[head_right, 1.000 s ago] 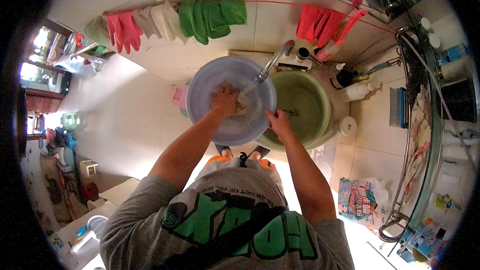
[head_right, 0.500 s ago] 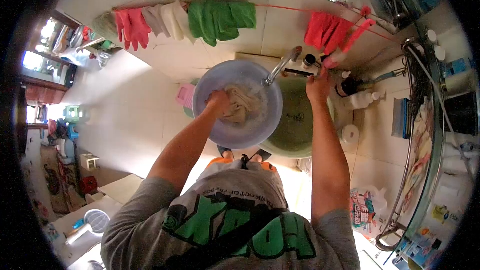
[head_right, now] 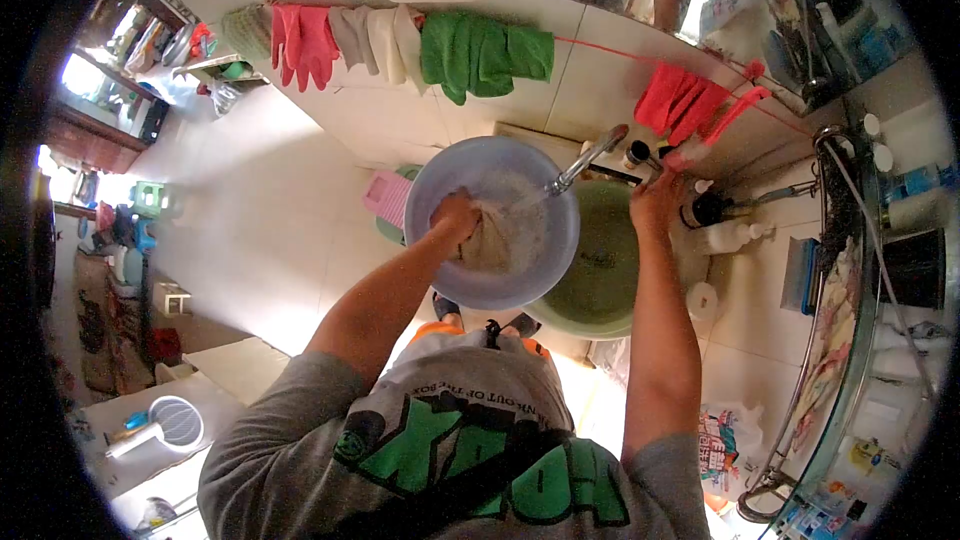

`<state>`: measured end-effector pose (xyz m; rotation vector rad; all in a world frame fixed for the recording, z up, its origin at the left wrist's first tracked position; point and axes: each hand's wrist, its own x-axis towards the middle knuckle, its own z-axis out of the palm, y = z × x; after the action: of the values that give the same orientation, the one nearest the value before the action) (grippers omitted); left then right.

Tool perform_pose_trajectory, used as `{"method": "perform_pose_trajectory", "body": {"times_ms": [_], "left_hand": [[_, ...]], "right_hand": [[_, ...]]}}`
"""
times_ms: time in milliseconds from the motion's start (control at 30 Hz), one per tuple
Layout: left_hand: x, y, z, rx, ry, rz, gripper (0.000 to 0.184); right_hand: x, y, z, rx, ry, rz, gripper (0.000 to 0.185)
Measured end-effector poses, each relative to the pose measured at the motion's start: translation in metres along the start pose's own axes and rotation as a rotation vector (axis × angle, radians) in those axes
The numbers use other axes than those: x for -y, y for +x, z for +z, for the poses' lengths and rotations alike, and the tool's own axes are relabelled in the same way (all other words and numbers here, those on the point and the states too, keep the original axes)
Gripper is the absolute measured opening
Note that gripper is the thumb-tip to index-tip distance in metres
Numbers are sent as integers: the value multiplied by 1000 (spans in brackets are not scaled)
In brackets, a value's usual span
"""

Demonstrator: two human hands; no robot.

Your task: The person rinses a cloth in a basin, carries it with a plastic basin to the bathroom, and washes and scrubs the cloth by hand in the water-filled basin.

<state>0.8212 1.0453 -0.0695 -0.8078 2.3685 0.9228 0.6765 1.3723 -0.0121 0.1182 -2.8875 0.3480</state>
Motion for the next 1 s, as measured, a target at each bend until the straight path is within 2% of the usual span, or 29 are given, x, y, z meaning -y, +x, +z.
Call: {"method": "perform_pose_trajectory", "body": {"times_ms": [100,200,233,300,333,400,500,567,667,733,800,833,900,1000], "left_hand": [[3,-27,8,-211,379,337,43],[21,-32,7,-174,474,726,36],[20,-26,6,-93,479,664,38],[7,-14,6,34,454,390,42],[3,-14,11,5,449,313,43],[-1,-21,19,-61,457,220,47],[-1,-16,9,-52,285,171,53],[1,-16,14,-171,365,317,57],[26,-9,40,-596,739,835,64],[23,-4,43,-428,751,835,56],[-21,-20,8,-41,650,404,42],[-28,-20,5,10,606,267,43],[-28,-15,13,-9,564,139,45],[-23,-18,21,-108,577,124,48]], "right_hand": [[2,-4,-3,8,-15,-20,69],[-1,-3,1,37,0,-26,70],[-1,-5,0,31,4,-34,71],[-7,-6,6,8,-15,-64,72],[-9,-7,10,-11,-38,-87,73],[-11,-6,8,-14,-37,-121,74],[-9,-9,2,39,1,-111,75],[-7,-8,-3,69,-13,-68,75],[-9,-10,0,32,38,-100,75],[-11,-11,-3,29,56,-116,75],[-10,-11,-2,38,45,-100,74],[-11,-10,3,51,24,-77,74],[-13,-12,3,79,14,-61,73],[-11,-11,-3,132,19,-94,74]]}}
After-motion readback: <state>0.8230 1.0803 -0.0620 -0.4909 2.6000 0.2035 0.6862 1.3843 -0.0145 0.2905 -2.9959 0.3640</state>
